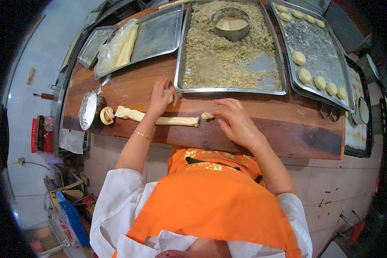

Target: The person prepares bread rolls by portioning dough, filling it with a crumbly mixture by hand, and shaping it into rolls on a wooden table.

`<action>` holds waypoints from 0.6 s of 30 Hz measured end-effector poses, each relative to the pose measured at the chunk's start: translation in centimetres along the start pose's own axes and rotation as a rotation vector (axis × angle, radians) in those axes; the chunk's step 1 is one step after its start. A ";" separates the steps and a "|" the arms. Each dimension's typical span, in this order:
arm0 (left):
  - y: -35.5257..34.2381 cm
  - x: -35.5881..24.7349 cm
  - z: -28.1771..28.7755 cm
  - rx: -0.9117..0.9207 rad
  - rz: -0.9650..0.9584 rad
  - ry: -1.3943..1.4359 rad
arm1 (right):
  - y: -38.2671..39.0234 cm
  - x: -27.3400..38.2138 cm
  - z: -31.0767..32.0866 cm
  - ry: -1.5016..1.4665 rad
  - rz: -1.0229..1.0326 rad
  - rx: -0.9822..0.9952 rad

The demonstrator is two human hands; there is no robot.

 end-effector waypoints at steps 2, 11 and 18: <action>2.0 -4.3 1.8 0.023 -0.077 -0.125 | 0.2 -0.1 0.0 -0.009 -0.019 0.021; 3.1 -0.9 1.6 -0.145 0.642 1.358 | -2.1 1.7 -1.9 -0.017 0.073 0.019; 4.4 -13.7 -1.3 0.078 0.604 2.008 | -5.5 4.8 1.4 0.013 0.170 -0.170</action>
Point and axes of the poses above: each hand's wrist, its own y-axis away from the middle knuckle, its own z-axis out of the back of the hand, x = y × z, the point moved 7 cm from there along -y, towards the middle knuckle, and after that the axes turned 10 degrees about y, right-handed, at the moved point
